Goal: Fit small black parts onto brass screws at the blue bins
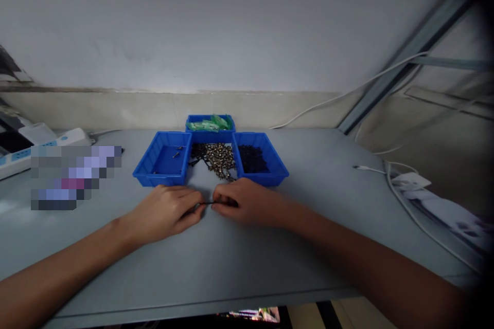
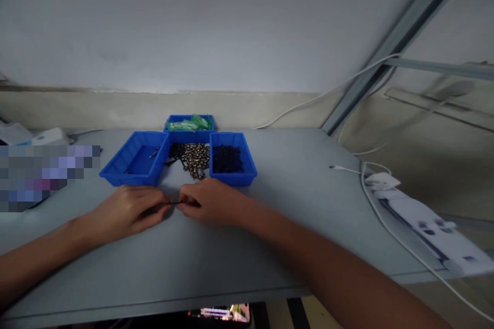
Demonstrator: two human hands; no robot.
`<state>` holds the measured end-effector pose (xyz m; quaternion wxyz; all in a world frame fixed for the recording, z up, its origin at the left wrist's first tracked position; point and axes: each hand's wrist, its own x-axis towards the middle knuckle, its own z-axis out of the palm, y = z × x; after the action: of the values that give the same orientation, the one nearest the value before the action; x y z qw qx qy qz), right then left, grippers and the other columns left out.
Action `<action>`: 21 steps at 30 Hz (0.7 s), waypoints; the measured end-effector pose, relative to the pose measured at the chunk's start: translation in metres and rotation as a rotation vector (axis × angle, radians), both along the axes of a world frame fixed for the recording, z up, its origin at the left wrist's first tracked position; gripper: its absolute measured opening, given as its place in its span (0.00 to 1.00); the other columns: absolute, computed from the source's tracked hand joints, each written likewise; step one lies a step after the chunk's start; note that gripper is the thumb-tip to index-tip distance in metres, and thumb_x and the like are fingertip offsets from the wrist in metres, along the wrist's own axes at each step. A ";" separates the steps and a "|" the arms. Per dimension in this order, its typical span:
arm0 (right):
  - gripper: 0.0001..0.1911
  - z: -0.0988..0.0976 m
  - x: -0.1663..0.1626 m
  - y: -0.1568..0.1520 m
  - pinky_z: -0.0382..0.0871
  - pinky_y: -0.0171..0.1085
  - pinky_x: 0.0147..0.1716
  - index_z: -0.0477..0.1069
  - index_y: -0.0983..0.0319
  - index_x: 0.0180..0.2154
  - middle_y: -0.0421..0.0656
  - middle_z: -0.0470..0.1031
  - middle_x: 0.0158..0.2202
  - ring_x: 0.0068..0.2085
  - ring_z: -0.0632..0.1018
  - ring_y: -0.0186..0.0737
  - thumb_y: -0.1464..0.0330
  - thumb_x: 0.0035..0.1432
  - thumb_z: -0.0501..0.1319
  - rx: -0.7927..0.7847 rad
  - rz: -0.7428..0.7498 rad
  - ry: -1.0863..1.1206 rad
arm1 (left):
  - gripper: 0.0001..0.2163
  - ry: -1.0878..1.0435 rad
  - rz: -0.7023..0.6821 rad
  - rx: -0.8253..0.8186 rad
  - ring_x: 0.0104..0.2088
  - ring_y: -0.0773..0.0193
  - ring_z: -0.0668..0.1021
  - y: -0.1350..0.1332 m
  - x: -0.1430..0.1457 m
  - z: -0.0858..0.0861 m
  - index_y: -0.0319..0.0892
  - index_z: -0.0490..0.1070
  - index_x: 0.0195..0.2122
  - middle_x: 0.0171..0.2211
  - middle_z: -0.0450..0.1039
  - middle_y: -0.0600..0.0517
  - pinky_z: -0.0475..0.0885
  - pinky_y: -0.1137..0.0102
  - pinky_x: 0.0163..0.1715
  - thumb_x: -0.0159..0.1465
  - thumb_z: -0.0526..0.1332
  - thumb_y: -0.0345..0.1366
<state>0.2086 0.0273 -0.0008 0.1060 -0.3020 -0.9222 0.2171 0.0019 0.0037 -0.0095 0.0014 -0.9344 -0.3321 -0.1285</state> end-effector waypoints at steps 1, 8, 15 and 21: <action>0.07 -0.001 0.000 0.000 0.55 0.30 0.23 0.65 0.62 0.30 0.37 0.68 0.23 0.24 0.67 0.29 0.67 0.56 0.52 0.016 -0.002 -0.001 | 0.12 -0.015 -0.003 -0.001 0.23 0.69 0.70 0.000 0.000 0.000 0.40 0.65 0.27 0.23 0.67 0.54 0.63 0.73 0.24 0.64 0.47 0.35; 0.09 0.001 -0.005 -0.002 0.57 0.30 0.26 0.66 0.63 0.30 0.39 0.69 0.25 0.27 0.69 0.31 0.69 0.58 0.50 0.014 0.025 -0.030 | 0.12 -0.119 -0.023 0.000 0.29 0.68 0.72 -0.003 0.003 0.002 0.38 0.67 0.32 0.26 0.67 0.52 0.66 0.74 0.29 0.65 0.47 0.36; 0.10 0.000 -0.007 0.000 0.57 0.30 0.24 0.66 0.63 0.28 0.38 0.68 0.23 0.25 0.69 0.30 0.69 0.58 0.50 0.012 0.034 -0.069 | 0.10 -0.106 -0.061 -0.087 0.32 0.67 0.71 0.000 0.001 -0.001 0.39 0.66 0.35 0.31 0.67 0.51 0.67 0.73 0.32 0.65 0.47 0.35; 0.09 -0.003 -0.004 0.002 0.59 0.31 0.26 0.68 0.62 0.33 0.39 0.71 0.27 0.27 0.71 0.32 0.65 0.57 0.52 -0.004 0.002 -0.050 | 0.08 -0.124 -0.017 -0.106 0.29 0.68 0.72 -0.002 0.001 0.002 0.39 0.66 0.34 0.27 0.67 0.52 0.67 0.74 0.28 0.62 0.49 0.34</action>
<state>0.2042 0.0297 -0.0039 0.0821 -0.3068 -0.9244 0.2112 0.0033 0.0013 -0.0071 -0.0698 -0.9263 -0.3299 -0.1684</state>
